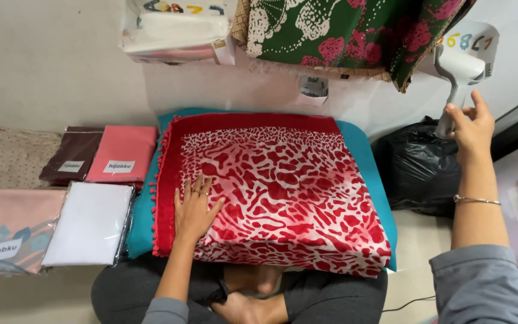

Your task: Cleaning a hijab with a lint roller, folding it, and placing it into a plastic packaging bag.

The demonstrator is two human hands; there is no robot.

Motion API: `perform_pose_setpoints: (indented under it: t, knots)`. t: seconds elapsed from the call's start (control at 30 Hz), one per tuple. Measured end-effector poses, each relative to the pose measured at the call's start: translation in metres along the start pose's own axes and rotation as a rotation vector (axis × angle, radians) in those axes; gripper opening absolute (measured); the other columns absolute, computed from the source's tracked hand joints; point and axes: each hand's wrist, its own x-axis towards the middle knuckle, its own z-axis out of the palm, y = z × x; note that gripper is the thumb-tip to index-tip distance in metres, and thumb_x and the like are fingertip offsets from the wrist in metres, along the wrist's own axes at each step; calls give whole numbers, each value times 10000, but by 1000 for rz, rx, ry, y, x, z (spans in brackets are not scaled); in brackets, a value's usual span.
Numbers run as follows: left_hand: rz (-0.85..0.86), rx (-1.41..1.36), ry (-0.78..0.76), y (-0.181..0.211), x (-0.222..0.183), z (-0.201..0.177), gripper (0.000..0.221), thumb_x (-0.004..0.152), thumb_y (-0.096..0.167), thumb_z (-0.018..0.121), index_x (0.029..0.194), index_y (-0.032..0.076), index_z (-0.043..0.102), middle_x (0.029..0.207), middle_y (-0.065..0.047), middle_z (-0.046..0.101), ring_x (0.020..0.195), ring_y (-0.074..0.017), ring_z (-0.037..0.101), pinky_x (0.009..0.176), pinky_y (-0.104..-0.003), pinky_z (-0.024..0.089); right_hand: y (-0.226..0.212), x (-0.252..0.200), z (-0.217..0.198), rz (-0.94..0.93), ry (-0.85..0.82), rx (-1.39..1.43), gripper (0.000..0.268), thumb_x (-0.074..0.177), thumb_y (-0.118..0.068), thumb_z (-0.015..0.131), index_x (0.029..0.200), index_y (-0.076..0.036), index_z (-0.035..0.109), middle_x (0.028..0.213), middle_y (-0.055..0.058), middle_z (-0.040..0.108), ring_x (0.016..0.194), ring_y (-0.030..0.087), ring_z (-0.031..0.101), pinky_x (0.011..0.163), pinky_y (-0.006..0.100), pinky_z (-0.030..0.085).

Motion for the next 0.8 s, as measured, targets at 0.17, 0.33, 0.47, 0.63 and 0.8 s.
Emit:
perform_pose_setpoints:
  t: [0.17, 0.33, 0.47, 0.63, 0.8]
  knots:
    - [77, -202, 325, -1, -34, -7, 527, 990, 364, 549, 1494, 209, 528, 1491, -32, 580, 1400, -245, 494, 1190, -523, 281, 12, -11, -3, 22, -65, 89, 700, 1097, -345, 667, 1655, -94, 326, 1080, 13, 548, 841, 161, 627, 600, 325, 548]
    - [149, -222, 781, -9, -94, -16, 363, 993, 190, 692, 1322, 43, 644, 1208, -134, 676, 1107, -314, 642, 950, -448, 498, 20, -26, -3, 233, -83, 311, 501, 1006, -623, 593, 1343, -259, 527, 942, -31, 514, 813, 246, 741, 646, 380, 643]
    - [-241, -481, 840, -19, -144, 11, 568, 769, 185, 872, 1181, -2, 529, 1050, -147, 525, 897, -295, 522, 920, -422, 469, 63, -52, -8, 306, 39, 416, 859, 896, -784, 518, 1552, -245, 391, 1127, 16, 688, 808, 193, 800, 629, 352, 702]
    - [-478, -703, 718, -28, -171, 52, 827, 695, 213, 908, 1297, 27, 372, 1265, -238, 526, 1178, -350, 580, 960, -446, 518, 124, -148, -7, 243, -87, 306, 550, 1117, -711, 424, 1427, -260, 478, 1167, 82, 687, 805, 209, 698, 643, 371, 602]
    - [-583, -1064, 421, -36, -169, 77, 859, 739, 196, 856, 1428, 67, 360, 1420, -227, 561, 1316, -276, 579, 1054, -364, 472, 181, -255, -31, 337, -210, 209, 469, 1213, -392, 464, 1511, -36, 527, 1120, 145, 669, 946, 217, 649, 884, 358, 530]
